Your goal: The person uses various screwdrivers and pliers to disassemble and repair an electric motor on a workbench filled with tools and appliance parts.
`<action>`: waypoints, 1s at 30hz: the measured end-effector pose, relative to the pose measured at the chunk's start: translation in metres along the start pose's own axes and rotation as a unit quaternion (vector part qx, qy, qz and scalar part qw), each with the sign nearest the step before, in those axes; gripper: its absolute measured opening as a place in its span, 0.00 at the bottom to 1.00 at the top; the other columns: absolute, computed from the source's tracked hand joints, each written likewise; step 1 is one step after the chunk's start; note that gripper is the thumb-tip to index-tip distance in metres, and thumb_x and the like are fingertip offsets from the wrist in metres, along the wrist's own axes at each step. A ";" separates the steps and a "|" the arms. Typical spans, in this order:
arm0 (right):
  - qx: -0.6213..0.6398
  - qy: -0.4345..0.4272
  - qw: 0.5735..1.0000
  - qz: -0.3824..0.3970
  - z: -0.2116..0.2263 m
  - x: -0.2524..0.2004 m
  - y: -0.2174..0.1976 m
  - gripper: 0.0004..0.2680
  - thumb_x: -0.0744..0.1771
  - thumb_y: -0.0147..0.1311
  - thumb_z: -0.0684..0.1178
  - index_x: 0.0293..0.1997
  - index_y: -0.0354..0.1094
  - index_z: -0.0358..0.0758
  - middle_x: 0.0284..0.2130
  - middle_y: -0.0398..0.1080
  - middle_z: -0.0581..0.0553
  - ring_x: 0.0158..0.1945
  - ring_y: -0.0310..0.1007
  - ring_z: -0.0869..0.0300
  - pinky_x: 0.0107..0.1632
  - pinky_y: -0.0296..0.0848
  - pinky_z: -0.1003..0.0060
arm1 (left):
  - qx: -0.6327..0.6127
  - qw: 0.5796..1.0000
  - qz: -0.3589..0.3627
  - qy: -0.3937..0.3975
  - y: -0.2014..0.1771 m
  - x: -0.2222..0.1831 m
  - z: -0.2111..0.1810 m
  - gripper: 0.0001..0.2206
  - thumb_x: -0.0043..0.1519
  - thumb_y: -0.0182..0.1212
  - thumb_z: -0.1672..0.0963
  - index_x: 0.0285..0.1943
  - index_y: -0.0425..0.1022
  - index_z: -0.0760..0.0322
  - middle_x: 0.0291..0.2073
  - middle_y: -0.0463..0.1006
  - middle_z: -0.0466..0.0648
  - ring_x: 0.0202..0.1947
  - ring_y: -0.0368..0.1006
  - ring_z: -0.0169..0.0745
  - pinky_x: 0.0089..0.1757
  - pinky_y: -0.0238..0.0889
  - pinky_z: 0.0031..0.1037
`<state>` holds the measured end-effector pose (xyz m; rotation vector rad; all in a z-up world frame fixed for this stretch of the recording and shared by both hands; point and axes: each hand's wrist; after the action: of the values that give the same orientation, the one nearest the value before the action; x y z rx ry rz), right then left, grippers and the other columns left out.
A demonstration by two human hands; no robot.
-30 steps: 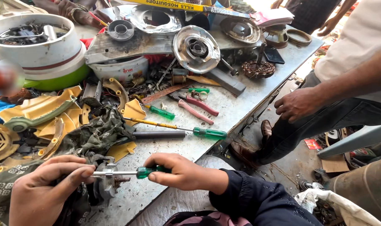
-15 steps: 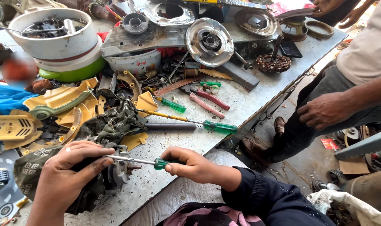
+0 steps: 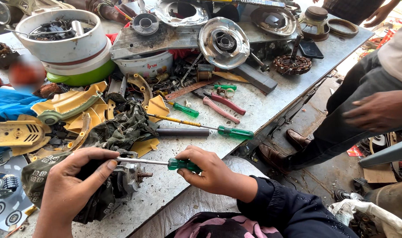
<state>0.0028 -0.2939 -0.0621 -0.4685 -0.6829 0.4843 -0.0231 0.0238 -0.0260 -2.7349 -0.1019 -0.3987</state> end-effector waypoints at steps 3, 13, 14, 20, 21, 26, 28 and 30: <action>0.010 0.001 1.000 -0.014 0.005 0.000 0.002 0.11 0.67 0.58 0.42 0.54 0.65 0.36 0.39 0.71 0.41 0.36 0.76 0.52 0.38 0.74 0.60 | -0.030 0.999 0.001 -0.027 0.001 -0.001 0.002 0.10 0.55 0.70 0.61 0.45 0.83 0.68 0.37 0.83 0.44 0.38 0.75 0.25 0.41 0.68 0.19; 0.011 0.009 0.999 0.032 0.009 -0.001 0.005 0.13 0.68 0.57 0.44 0.59 0.63 0.37 0.44 0.72 0.40 0.43 0.77 0.49 0.45 0.75 0.57 | -0.008 0.999 -0.012 -0.051 0.002 -0.001 -0.004 0.08 0.54 0.69 0.61 0.42 0.83 0.67 0.34 0.82 0.44 0.35 0.75 0.25 0.38 0.69 0.19; 0.014 0.006 0.999 0.036 0.010 -0.002 0.005 0.14 0.68 0.57 0.44 0.60 0.63 0.37 0.45 0.72 0.39 0.44 0.77 0.48 0.46 0.75 0.57 | -0.007 0.999 -0.013 -0.046 0.003 -0.001 -0.003 0.08 0.54 0.69 0.61 0.41 0.83 0.67 0.34 0.82 0.44 0.35 0.75 0.25 0.39 0.69 0.19; -0.012 -0.010 0.999 0.041 0.012 -0.002 0.006 0.16 0.68 0.56 0.42 0.63 0.63 0.37 0.46 0.73 0.39 0.46 0.77 0.46 0.49 0.76 0.56 | -0.024 0.998 -0.021 -0.047 0.003 -0.003 0.002 0.07 0.53 0.68 0.63 0.39 0.82 0.68 0.35 0.81 0.43 0.37 0.74 0.26 0.40 0.67 0.19; -0.015 -0.009 0.999 0.042 0.012 -0.002 0.006 0.16 0.68 0.56 0.42 0.63 0.63 0.37 0.46 0.73 0.39 0.46 0.77 0.46 0.48 0.76 0.56 | -0.027 0.998 -0.020 -0.044 0.002 -0.003 0.003 0.07 0.53 0.68 0.63 0.39 0.82 0.68 0.35 0.81 0.44 0.37 0.74 0.26 0.40 0.67 0.19; -0.015 -0.007 0.999 0.037 0.012 -0.001 0.005 0.16 0.68 0.56 0.42 0.63 0.64 0.38 0.45 0.73 0.40 0.44 0.78 0.49 0.46 0.76 0.58 | -0.035 0.999 -0.026 -0.018 0.002 -0.003 0.006 0.06 0.56 0.65 0.63 0.41 0.82 0.69 0.36 0.81 0.44 0.39 0.74 0.25 0.42 0.65 0.18; -0.018 -0.004 0.999 0.037 0.013 -0.001 0.004 0.16 0.68 0.56 0.42 0.63 0.64 0.38 0.44 0.73 0.40 0.43 0.78 0.49 0.45 0.76 0.58 | -0.053 0.997 -0.030 -0.055 0.002 -0.004 0.006 0.06 0.58 0.64 0.62 0.42 0.82 0.69 0.35 0.81 0.45 0.36 0.73 0.26 0.40 0.65 0.19; -0.031 -0.003 0.999 0.034 0.012 0.000 0.005 0.16 0.68 0.56 0.42 0.64 0.64 0.38 0.43 0.73 0.40 0.43 0.78 0.49 0.45 0.75 0.58 | -0.056 0.996 -0.027 -0.068 0.001 -0.004 0.004 0.06 0.59 0.64 0.61 0.43 0.82 0.68 0.34 0.81 0.45 0.35 0.72 0.26 0.39 0.64 0.20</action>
<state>-0.0073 -0.2870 -0.0567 -0.5503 -0.6909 0.5305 -0.0261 0.0244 -0.0307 -2.8738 -0.1940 -0.2400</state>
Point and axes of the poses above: each hand's wrist, its own x-axis towards the middle knuckle, its own y-axis out of the palm, z = x × y
